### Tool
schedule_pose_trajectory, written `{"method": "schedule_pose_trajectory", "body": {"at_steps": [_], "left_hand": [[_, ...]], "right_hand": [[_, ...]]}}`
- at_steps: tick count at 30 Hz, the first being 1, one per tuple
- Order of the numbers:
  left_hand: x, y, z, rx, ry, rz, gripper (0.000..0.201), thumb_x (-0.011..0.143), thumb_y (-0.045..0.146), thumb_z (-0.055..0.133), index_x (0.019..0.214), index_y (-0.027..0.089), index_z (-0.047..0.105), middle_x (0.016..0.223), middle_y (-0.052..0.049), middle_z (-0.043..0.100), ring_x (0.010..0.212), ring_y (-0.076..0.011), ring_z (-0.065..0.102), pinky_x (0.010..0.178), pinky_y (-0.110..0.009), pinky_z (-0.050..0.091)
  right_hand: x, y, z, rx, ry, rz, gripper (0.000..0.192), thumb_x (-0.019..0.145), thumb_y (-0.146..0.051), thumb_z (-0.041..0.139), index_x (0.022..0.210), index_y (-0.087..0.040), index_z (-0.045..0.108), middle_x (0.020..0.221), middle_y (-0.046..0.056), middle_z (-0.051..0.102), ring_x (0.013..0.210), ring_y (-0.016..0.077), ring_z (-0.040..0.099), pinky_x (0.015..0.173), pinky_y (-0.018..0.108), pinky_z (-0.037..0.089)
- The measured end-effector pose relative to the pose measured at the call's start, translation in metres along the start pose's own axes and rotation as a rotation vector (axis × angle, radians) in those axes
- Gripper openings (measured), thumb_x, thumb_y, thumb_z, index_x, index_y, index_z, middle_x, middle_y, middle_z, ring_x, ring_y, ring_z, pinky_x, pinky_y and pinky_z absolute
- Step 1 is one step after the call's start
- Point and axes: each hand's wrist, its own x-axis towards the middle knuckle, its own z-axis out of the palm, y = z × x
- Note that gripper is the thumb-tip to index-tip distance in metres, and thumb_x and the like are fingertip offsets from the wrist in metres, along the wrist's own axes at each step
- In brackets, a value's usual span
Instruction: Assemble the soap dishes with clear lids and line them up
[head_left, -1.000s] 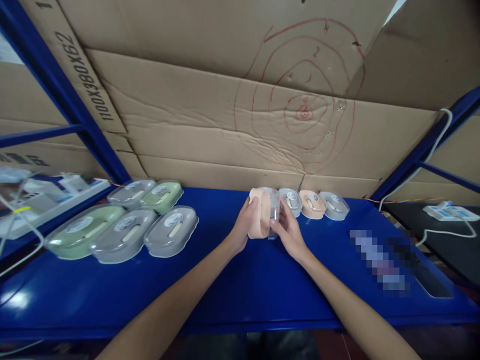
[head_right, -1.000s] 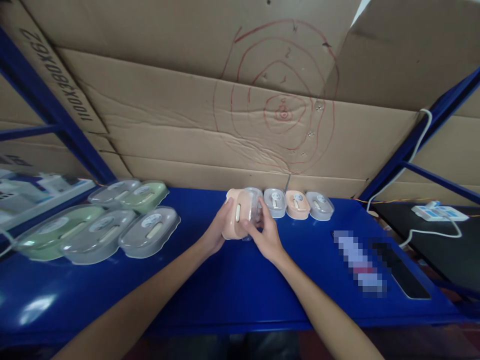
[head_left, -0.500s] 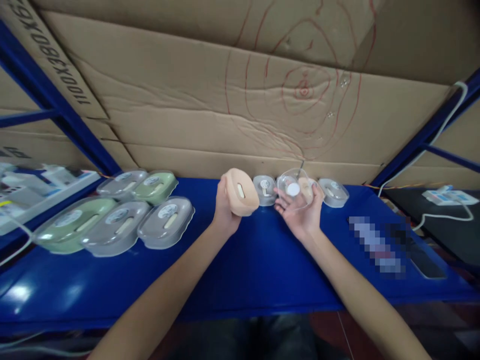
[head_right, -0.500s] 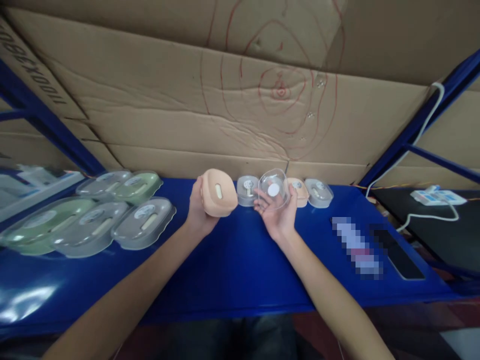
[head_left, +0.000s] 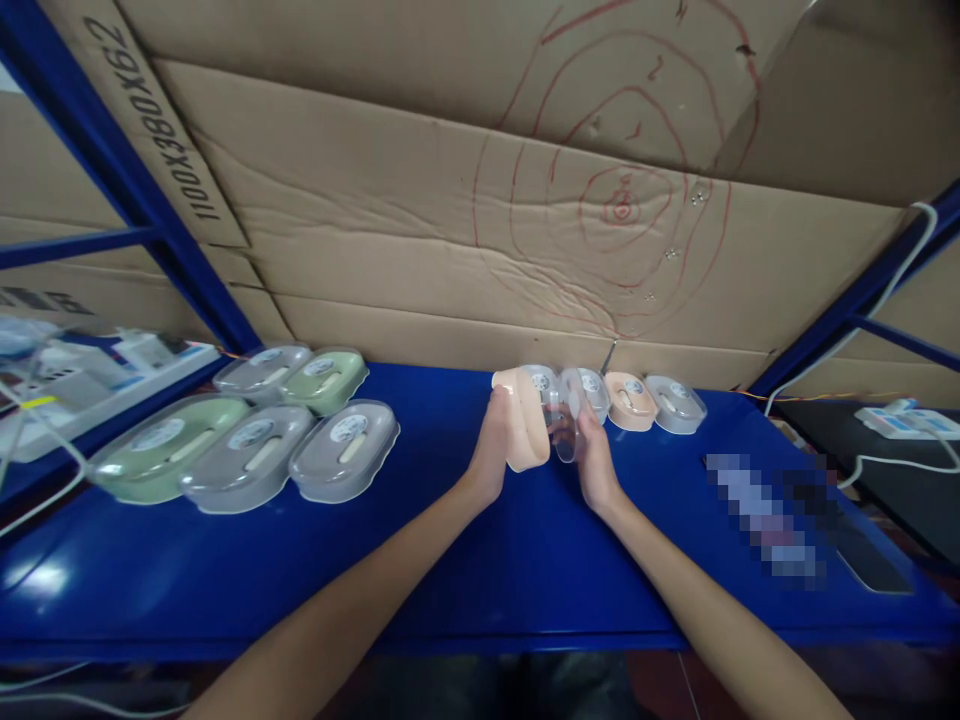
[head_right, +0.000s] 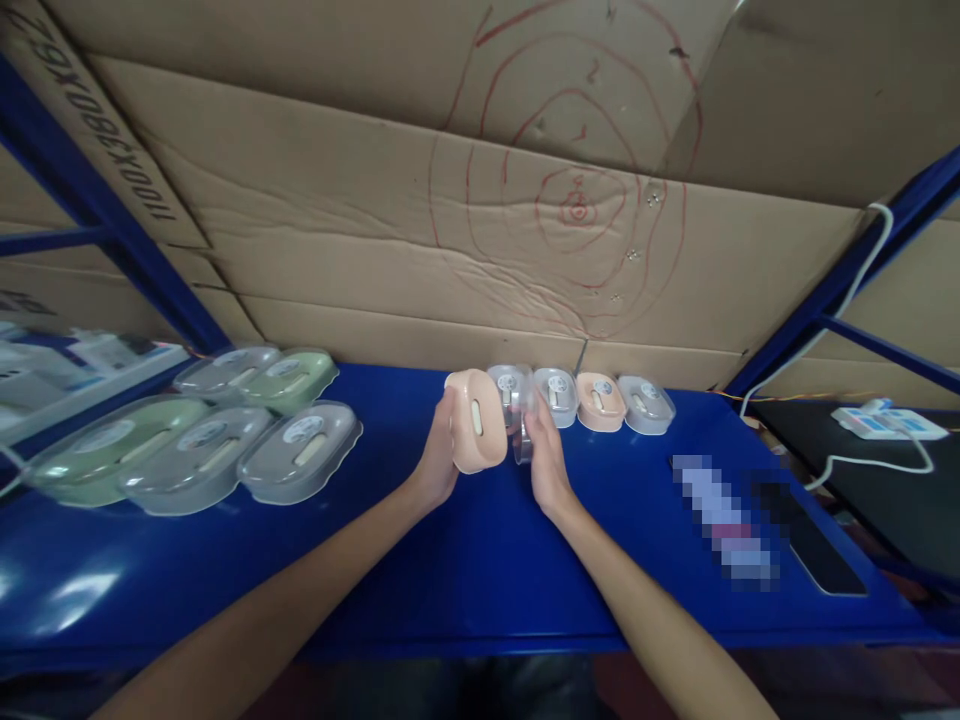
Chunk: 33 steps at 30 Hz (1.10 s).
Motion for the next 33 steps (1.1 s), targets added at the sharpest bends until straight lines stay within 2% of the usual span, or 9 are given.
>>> {"method": "schedule_pose_trajectory", "body": {"at_steps": [3, 5, 6, 11, 16, 22, 26, 29, 33], "left_hand": [[0.002, -0.009, -0.006, 0.064, 0.021, 0.078, 0.062, 0.103, 0.072, 0.065, 0.138, 0.021, 0.074, 0.129, -0.014, 0.082, 0.131, -0.036, 0.075, 0.114, -0.049, 0.059], [0.004, -0.016, -0.012, 0.12, 0.033, 0.128, 0.062, 0.102, 0.072, 0.067, 0.141, 0.024, 0.071, 0.139, -0.015, 0.079, 0.138, -0.035, 0.071, 0.12, -0.049, 0.054], [0.005, -0.019, -0.014, 0.144, 0.03, 0.137, 0.064, 0.101, 0.074, 0.067, 0.142, 0.025, 0.07, 0.142, -0.015, 0.077, 0.14, -0.0351, 0.07, 0.122, -0.05, 0.052], [0.007, -0.026, -0.018, 0.205, -0.031, 0.124, 0.076, 0.099, 0.083, 0.062, 0.148, 0.025, 0.065, 0.15, -0.017, 0.072, 0.139, -0.0373, 0.07, 0.122, -0.055, 0.051], [0.007, -0.017, -0.01, 0.209, -0.07, 0.153, 0.07, 0.101, 0.078, 0.062, 0.145, 0.024, 0.068, 0.15, -0.015, 0.073, 0.142, -0.0378, 0.068, 0.124, -0.054, 0.049], [0.0, -0.012, -0.004, 0.209, 0.0, 0.142, 0.062, 0.1, 0.074, 0.069, 0.137, 0.025, 0.074, 0.142, -0.015, 0.077, 0.138, -0.0354, 0.07, 0.121, -0.049, 0.051], [-0.002, -0.015, -0.008, 0.257, 0.035, 0.121, 0.07, 0.097, 0.081, 0.067, 0.136, 0.024, 0.074, 0.14, -0.016, 0.078, 0.133, -0.0364, 0.072, 0.119, -0.051, 0.052], [-0.004, -0.014, -0.009, 0.274, 0.02, 0.131, 0.071, 0.095, 0.084, 0.067, 0.133, 0.024, 0.075, 0.138, -0.016, 0.078, 0.134, -0.0376, 0.072, 0.117, -0.051, 0.053], [-0.006, -0.011, -0.009, 0.235, 0.016, 0.081, 0.073, 0.094, 0.083, 0.069, 0.133, 0.022, 0.074, 0.134, -0.018, 0.079, 0.126, -0.0389, 0.075, 0.107, -0.052, 0.061]], "right_hand": [[-0.009, 0.002, 0.004, -0.185, -0.05, -0.093, 0.076, 0.103, -0.076, 0.059, 0.167, -0.036, 0.054, 0.167, 0.005, 0.062, 0.16, 0.0379, 0.05, 0.134, 0.063, 0.038], [-0.014, 0.003, 0.007, -0.28, -0.085, -0.151, 0.078, 0.103, -0.075, 0.061, 0.171, -0.038, 0.049, 0.177, 0.004, 0.049, 0.169, 0.0371, 0.036, 0.14, 0.065, 0.023], [-0.016, 0.005, 0.008, -0.315, -0.097, -0.169, 0.079, 0.104, -0.074, 0.061, 0.172, -0.038, 0.046, 0.18, 0.004, 0.044, 0.171, 0.0368, 0.033, 0.141, 0.066, 0.02], [-0.017, 0.011, 0.01, -0.378, -0.089, -0.174, 0.083, 0.105, -0.076, 0.056, 0.177, -0.037, 0.037, 0.184, 0.006, 0.038, 0.172, 0.0376, 0.031, 0.14, 0.069, 0.019], [-0.013, 0.006, 0.014, -0.428, -0.065, -0.229, 0.09, 0.106, -0.079, 0.053, 0.179, -0.032, 0.031, 0.186, 0.009, 0.032, 0.173, 0.0371, 0.028, 0.141, 0.066, 0.02], [-0.021, 0.006, 0.016, -0.421, -0.074, -0.247, 0.082, 0.111, -0.07, 0.052, 0.181, -0.036, 0.025, 0.186, 0.006, 0.031, 0.175, 0.0362, 0.023, 0.141, 0.068, 0.017], [-0.023, 0.013, 0.015, -0.459, -0.117, -0.236, 0.085, 0.111, -0.068, 0.054, 0.182, -0.036, 0.019, 0.189, 0.007, 0.023, 0.175, 0.0359, 0.022, 0.141, 0.069, 0.017], [-0.024, 0.014, 0.015, -0.486, -0.127, -0.251, 0.09, 0.109, -0.067, 0.057, 0.182, -0.035, 0.015, 0.19, 0.008, 0.018, 0.175, 0.0361, 0.021, 0.141, 0.068, 0.019], [-0.023, 0.011, 0.013, -0.528, -0.133, -0.266, 0.098, 0.106, -0.067, 0.065, 0.183, -0.034, 0.014, 0.19, 0.01, 0.017, 0.175, 0.0385, 0.021, 0.14, 0.07, 0.019]]}}
